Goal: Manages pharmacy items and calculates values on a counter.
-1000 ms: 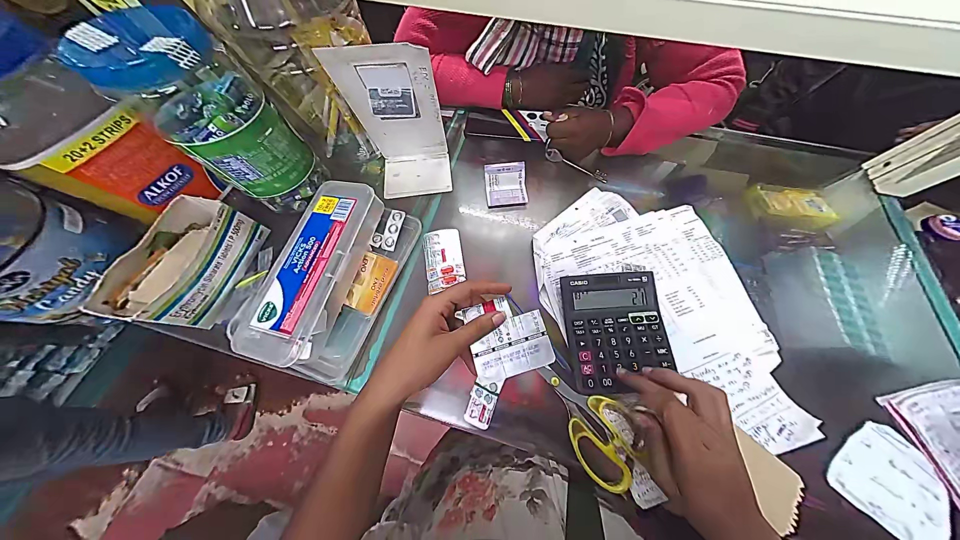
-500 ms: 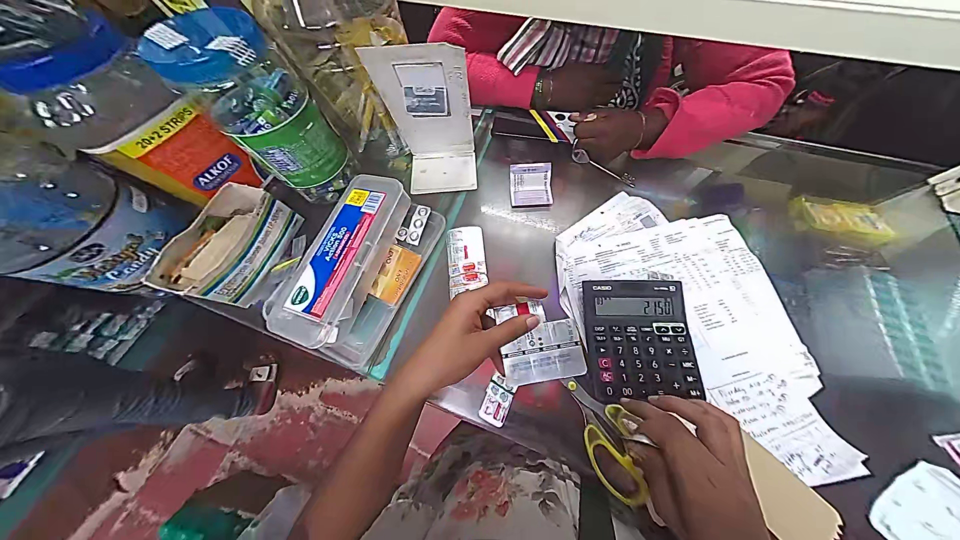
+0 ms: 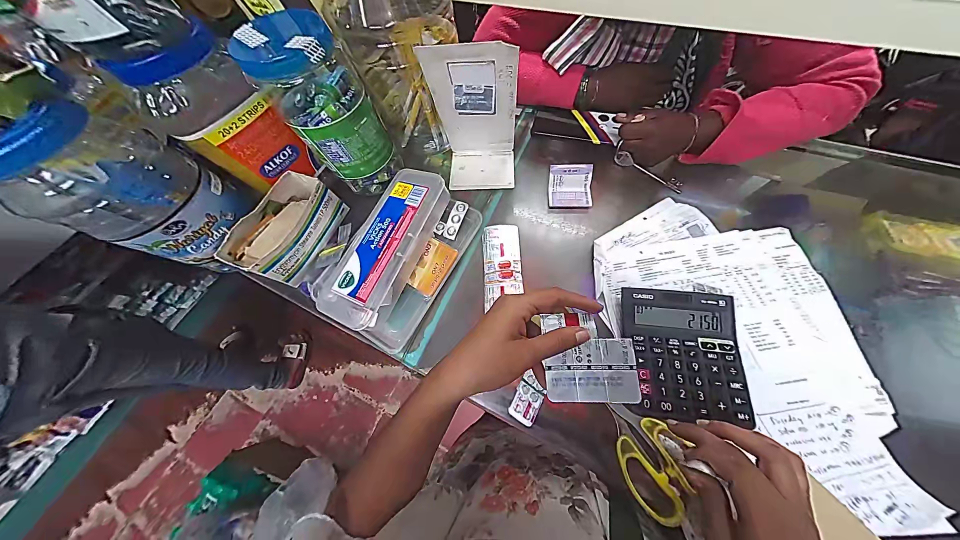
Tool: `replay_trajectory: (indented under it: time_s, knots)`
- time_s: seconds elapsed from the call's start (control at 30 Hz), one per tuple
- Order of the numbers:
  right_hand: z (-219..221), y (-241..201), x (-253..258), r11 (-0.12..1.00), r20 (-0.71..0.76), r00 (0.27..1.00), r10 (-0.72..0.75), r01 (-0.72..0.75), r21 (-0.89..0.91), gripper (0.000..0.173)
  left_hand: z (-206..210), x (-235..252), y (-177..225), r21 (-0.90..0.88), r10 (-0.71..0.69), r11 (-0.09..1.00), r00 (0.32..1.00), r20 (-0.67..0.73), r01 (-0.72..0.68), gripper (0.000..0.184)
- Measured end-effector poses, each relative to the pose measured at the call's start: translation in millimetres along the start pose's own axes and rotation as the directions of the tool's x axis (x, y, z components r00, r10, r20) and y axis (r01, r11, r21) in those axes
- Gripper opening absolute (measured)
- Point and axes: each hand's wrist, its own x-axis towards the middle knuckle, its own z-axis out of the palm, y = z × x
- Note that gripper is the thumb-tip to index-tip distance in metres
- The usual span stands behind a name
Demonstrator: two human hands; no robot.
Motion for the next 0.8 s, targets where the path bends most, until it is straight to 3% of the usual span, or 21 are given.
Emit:
replay_trajectory:
  time_s: [0.23, 0.4, 0.47, 0.57, 0.7, 0.8]
  knots:
    - [0.5, -2.1, 0.3, 1.0, -0.001, 1.0, -0.001, 0.001, 0.001, 0.015, 0.7, -0.8, 2.3, 0.001, 0.017, 1.0, 1.0, 0.016, -0.017, 0.03]
    - [2.6, 1.9, 1.8, 1.0, -0.049, 0.999, -0.019, 0.02, 0.008, 0.021, 1.0, -2.8, -0.5, 0.04, 0.032, 0.999, 0.999, 0.002, -0.032, 0.029]
    - [-1.2, 8.3, -0.6, 1.0, -0.113, 0.993, 0.018, -0.016, 0.015, 0.024, 1.4, -10.3, -1.9, 0.189, 0.095, 0.978, 0.995, -0.037, -0.086, 0.029]
    - [-11.2, 25.3, -6.2, 0.992, -0.259, 0.962, 0.087, -0.107, -0.066, 0.027, 0.2, -36.3, 8.1, 0.567, 0.178, 0.819, 0.978, -0.107, -0.087, 0.031]
    - [-10.5, 39.1, -15.5, 0.98, -0.286, 0.954, 0.086, -0.133, -0.149, 0.031, -5.7, -72.0, 41.6, 0.706, -0.054, 0.696, 0.99, -0.129, 0.13, 0.037]
    - [-7.7, 37.6, -16.7, 0.98, -0.284, 0.957, 0.067, -0.117, -0.162, 0.031, -9.7, -84.3, 35.4, 0.762, -0.079, 0.612, 0.974, -0.21, 0.214, 0.034]
